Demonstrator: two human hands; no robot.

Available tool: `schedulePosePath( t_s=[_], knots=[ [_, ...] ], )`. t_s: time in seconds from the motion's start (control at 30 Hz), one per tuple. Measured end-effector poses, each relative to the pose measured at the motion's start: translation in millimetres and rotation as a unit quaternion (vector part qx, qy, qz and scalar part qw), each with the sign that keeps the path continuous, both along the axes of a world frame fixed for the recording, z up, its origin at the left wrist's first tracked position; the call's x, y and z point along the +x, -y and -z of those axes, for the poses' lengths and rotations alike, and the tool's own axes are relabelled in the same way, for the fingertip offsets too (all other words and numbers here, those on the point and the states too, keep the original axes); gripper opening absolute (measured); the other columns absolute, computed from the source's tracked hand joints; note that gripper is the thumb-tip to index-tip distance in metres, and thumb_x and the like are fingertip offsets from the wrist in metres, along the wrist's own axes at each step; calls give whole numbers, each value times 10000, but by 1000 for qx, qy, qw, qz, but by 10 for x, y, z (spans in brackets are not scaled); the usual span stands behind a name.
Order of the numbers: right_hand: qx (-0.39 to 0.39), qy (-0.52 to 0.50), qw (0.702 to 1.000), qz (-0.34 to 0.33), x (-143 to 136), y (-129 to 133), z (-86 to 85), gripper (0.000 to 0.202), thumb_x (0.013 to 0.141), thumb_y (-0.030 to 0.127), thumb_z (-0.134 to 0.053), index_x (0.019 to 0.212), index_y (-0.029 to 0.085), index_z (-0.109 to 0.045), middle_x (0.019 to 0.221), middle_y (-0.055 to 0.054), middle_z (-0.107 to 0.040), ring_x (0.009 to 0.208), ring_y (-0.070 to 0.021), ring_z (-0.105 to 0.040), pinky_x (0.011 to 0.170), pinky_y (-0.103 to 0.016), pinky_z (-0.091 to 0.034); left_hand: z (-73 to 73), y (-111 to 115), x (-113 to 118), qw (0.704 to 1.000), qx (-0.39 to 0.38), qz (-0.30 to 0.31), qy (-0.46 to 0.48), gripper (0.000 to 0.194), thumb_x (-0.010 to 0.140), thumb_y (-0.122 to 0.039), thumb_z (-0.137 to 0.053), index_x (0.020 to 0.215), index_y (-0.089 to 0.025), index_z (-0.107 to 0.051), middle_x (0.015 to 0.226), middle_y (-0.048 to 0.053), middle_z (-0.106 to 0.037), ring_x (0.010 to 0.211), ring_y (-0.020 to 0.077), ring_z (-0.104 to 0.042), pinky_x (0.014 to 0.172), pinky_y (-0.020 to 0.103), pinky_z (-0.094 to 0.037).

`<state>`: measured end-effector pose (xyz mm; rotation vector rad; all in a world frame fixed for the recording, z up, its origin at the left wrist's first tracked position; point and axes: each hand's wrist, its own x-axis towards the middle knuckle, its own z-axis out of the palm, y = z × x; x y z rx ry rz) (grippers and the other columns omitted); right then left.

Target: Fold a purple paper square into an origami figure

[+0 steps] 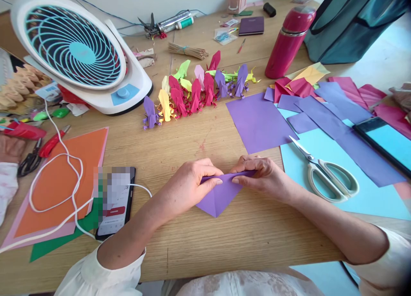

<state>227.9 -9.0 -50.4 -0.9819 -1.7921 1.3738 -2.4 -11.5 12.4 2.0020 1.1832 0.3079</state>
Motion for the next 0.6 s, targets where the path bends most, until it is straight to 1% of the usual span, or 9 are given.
schedulePosePath(
  t_s=[0.13,0.23,0.33,0.43,0.53,0.6],
  knots=[
    [-12,8,1000,-1,-7,1,-25,132,878,319,-733,900,200,-788,805,-26,-684,754,-144,-601,681,-269,-452,5,9,-13,1000,-3,14,-1,136,936,-200,-618,925,-222,-752,837,-24,-648,725,99,-588,677,229,-389],
    [-21,2,1000,3,-11,8,-51,145,874,326,-733,835,191,-767,792,-21,-666,740,-136,-594,679,-264,-448,-17,30,-6,999,1,22,-25,89,905,-184,-649,918,-224,-727,856,-31,-667,757,110,-600,690,234,-382],
    [-31,-8,999,16,-13,18,-77,150,868,322,-731,804,187,-748,784,-15,-646,717,-126,-581,657,-257,-443,-66,53,7,998,10,11,-65,57,852,-171,-699,882,-220,-696,840,-48,-676,728,112,-584,663,241,-356],
    [-40,-20,999,22,-22,28,-91,135,845,307,-746,783,187,-746,764,-10,-640,695,-120,-573,646,-252,-447,-108,61,-2,995,12,-2,-102,46,837,-196,-709,807,-210,-677,787,-51,-672,688,115,-558,633,250,-329],
    [-96,-59,993,37,-42,34,-88,142,817,323,-771,789,188,-737,751,-7,-649,675,-120,-581,621,-246,-462,-105,49,-48,992,-19,4,-125,170,831,-300,-724,720,-197,-647,696,-52,-630,651,115,-531,594,251,-306],
    [-150,-117,980,62,-60,38,-83,194,776,341,-809,892,208,-729,752,9,-650,652,-120,-590,594,-242,-474,-80,32,-82,991,-69,-3,-115,275,831,-386,-718,677,-184,-611,633,-54,-573,608,108,-494,551,246,-287]
  ],
)
